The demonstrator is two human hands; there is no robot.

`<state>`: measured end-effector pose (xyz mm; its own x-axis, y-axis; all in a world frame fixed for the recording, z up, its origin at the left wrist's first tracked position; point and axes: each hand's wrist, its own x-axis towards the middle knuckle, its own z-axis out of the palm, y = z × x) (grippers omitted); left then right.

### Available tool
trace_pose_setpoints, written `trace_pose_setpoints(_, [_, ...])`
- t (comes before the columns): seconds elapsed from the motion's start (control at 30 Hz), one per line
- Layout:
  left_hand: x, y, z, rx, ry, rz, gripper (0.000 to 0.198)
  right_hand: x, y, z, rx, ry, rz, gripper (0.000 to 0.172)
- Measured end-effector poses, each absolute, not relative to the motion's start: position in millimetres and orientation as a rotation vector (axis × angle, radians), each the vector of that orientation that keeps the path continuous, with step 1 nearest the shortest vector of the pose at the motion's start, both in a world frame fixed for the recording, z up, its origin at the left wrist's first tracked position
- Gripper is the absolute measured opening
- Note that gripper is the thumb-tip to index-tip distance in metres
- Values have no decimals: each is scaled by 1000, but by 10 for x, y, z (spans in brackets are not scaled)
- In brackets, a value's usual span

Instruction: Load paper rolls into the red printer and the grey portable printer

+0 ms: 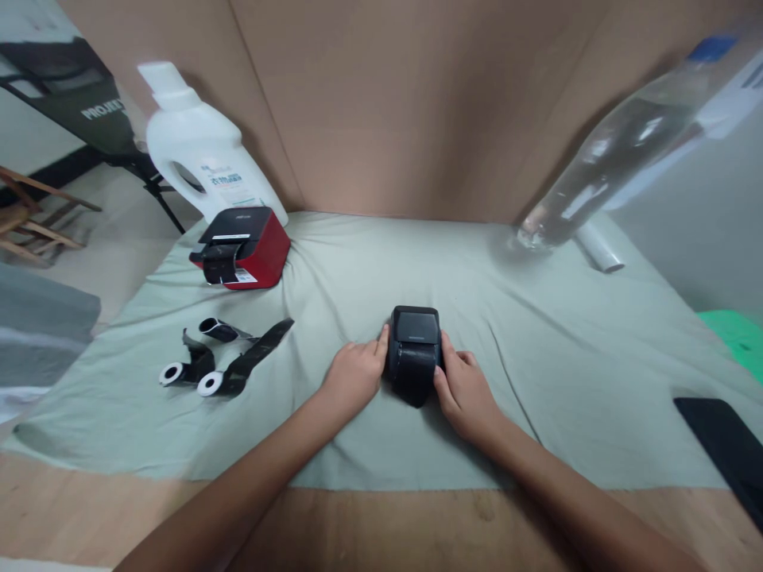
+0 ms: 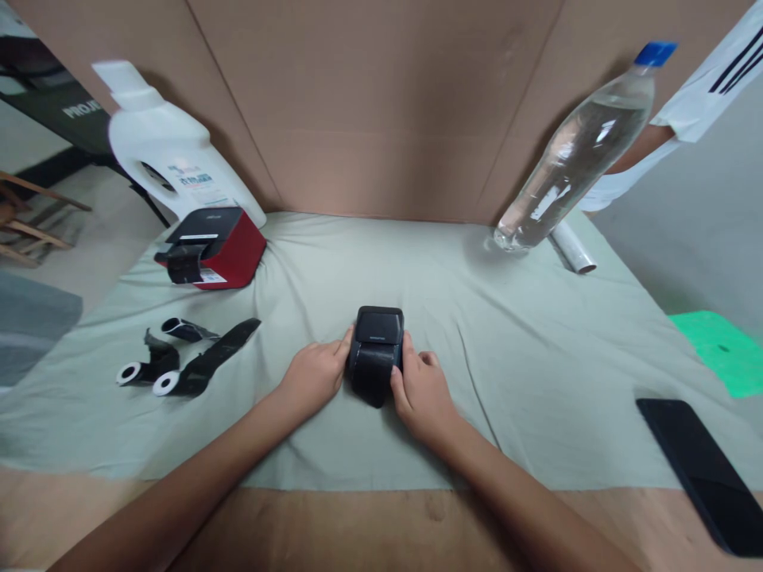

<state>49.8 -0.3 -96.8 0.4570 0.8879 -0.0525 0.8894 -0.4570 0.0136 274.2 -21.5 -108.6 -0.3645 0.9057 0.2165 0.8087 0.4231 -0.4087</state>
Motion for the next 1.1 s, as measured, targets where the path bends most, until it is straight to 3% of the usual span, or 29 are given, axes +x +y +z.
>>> trace_pose_setpoints(0.2, [492, 12, -961, 2431, 1609, 93, 61, 2734, -208, -1081, -1436, -2274, 256, 58])
trace_pose_setpoints(0.4, [355, 90, -990, 1887, 1410, 493, 53, 2732, -203, -1076, -1424, -2264, 271, 59])
trace_pose_setpoints(0.53, [327, 126, -1014, 1662, 1249, 666, 57, 2729, -212, -1071, -1438, -2243, 289, 58])
trace_pose_setpoints(0.93, [337, 377, -823, 1719, 1111, 707, 54, 2735, -188, -1065, -1443, -2190, 324, 57])
trace_pose_setpoints(1.1, [374, 502, -831, 1820, 1174, 713, 67, 2744, -180, -1088, -1454, -2176, 300, 56])
